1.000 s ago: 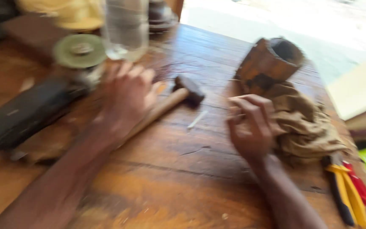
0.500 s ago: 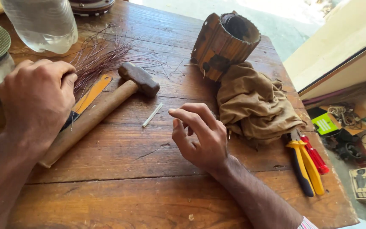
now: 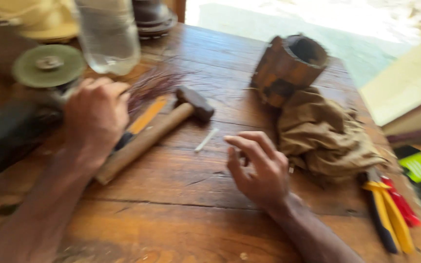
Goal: The person twists multiple thin copper wires together by hand into a single strand. They repeatedly gather loose wires from the table, align them, and twist them into a thicker bundle. The person also briefly drops a twisted bundle and retrieves it from the floor.
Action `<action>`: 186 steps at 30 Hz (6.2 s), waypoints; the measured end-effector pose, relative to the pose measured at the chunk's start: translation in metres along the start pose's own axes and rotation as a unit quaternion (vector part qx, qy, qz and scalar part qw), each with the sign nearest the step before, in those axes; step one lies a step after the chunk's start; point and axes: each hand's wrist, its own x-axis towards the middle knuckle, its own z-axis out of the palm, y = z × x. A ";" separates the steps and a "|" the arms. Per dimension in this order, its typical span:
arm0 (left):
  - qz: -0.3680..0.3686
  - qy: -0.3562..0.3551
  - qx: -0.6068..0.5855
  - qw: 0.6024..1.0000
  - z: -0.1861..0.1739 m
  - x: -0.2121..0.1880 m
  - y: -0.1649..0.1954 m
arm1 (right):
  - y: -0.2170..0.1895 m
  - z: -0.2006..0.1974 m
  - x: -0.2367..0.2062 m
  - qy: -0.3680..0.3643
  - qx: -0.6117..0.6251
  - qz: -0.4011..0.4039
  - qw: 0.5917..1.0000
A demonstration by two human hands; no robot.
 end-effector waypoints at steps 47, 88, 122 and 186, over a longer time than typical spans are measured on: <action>0.026 0.017 0.042 0.999 0.020 -0.002 -0.012 | 0.004 0.007 -0.009 -0.059 0.015 0.051 0.997; 0.264 0.070 -0.009 0.962 0.002 -0.032 0.091 | 0.006 -0.008 0.004 -0.068 -0.062 0.066 0.994; -0.308 -0.038 -0.719 0.621 -0.003 -0.018 0.084 | -0.002 -0.008 0.002 -0.112 -0.081 0.082 0.987; -0.277 -0.060 -0.732 0.620 -0.002 -0.034 0.097 | -0.023 -0.002 0.009 -0.246 0.051 0.187 0.950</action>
